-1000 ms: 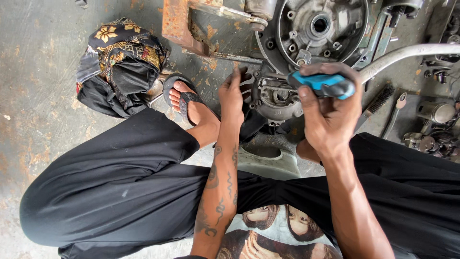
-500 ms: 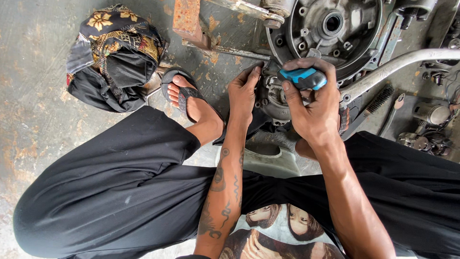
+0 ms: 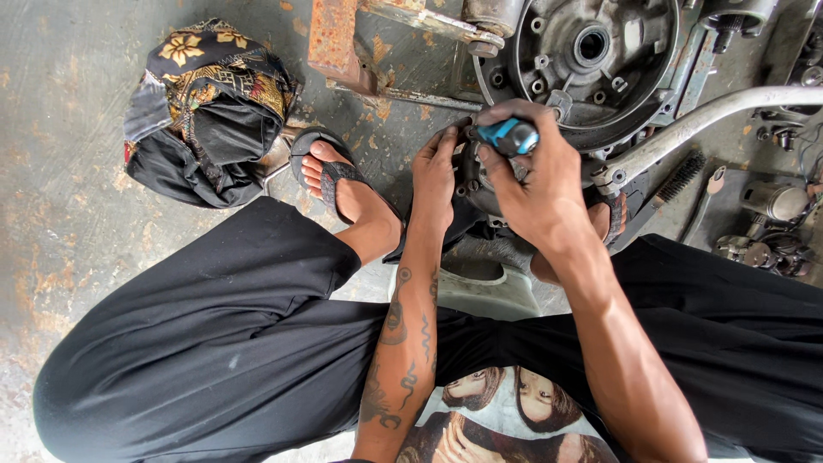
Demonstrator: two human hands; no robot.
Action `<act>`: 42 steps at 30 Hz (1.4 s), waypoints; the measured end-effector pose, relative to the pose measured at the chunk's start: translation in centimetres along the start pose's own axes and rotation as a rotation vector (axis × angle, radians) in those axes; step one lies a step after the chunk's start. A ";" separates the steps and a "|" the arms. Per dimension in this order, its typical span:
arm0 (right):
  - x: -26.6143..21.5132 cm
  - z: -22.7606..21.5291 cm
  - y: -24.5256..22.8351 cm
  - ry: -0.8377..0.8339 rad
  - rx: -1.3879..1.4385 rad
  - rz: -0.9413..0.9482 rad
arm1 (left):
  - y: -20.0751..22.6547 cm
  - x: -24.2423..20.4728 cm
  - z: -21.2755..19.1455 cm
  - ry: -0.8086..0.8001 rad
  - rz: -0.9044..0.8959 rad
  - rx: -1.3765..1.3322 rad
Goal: The person cleans a disassembled engine part using a black cloth and a screwdriver. They wipe the surface repeatedly and use the screwdriver to scrape or pry at specific areas.
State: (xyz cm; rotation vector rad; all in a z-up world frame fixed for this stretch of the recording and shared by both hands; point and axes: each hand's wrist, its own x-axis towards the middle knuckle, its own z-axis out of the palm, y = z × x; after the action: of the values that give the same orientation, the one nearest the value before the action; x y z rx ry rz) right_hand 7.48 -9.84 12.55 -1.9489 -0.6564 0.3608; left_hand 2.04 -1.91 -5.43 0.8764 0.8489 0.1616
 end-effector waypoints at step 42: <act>-7.8 -8.1 -1.5 0.452 0.287 0.049 | 2.9 -1.0 0.1 0.213 0.049 0.393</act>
State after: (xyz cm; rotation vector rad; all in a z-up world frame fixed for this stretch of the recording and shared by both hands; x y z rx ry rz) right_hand 4.90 -19.86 17.29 -1.6919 -0.2468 0.0326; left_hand 2.00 -0.53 -2.67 1.2640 1.0795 0.1344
